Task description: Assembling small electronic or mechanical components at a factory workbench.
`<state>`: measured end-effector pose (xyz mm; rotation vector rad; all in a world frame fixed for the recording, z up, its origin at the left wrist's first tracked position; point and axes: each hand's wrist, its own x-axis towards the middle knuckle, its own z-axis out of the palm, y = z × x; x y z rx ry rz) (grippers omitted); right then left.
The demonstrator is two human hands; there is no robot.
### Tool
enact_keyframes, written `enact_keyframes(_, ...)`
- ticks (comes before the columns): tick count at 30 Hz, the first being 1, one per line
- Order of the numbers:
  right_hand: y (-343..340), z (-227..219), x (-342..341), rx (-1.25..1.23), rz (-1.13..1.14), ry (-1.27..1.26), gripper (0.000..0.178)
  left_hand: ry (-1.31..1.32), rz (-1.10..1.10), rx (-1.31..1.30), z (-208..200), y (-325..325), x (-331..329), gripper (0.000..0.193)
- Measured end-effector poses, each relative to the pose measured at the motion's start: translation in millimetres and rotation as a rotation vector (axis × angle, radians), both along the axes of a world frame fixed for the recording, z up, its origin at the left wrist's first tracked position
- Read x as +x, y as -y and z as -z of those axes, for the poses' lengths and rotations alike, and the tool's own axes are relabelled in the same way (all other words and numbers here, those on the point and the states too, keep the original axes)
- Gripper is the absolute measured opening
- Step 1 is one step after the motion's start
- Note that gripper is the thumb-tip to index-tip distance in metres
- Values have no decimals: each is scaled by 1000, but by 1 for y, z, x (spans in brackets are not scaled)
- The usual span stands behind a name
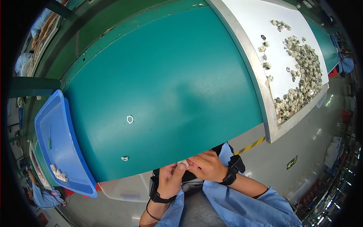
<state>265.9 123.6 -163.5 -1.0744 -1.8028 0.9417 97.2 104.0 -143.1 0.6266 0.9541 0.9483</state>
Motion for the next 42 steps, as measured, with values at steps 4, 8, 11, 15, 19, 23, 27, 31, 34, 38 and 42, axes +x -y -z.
enact_keyframes(4,-2,0,1,12,0,17,43,12,45,42,-2,-1,-1,29)
enact_keyframes(8,3,-4,-1,-31,30,4,42,59,7,-1,-7,-4,5,28)
enact_keyframes(11,2,-6,1,-27,26,-7,43,23,47,50,-6,2,3,30)
enact_keyframes(15,-1,-2,0,31,44,-17,42,-30,83,73,-5,-2,-1,30)
enact_keyframes(19,-3,-4,2,39,35,2,41,35,56,26,-7,-5,1,28)
enact_keyframes(23,-5,-6,0,84,26,-4,44,71,26,-9,-17,-5,2,27)
enact_keyframes(27,-1,-3,0,38,24,-15,43,40,55,-25,-14,-10,0,23)
enact_keyframes(31,8,-23,20,28,-116,80,39,-293,172,93,-43,0,-10,19)
enact_keyframes(34,26,-46,48,72,-153,-2,36,-372,294,281,-102,-11,-12,18)
enact_keyframes(38,17,-81,75,226,-57,-107,31,-804,287,785,-154,-102,-22,16)
enact_keyframes(42,-6,-101,114,344,82,-19,27,-740,116,770,-152,-230,-10,23)
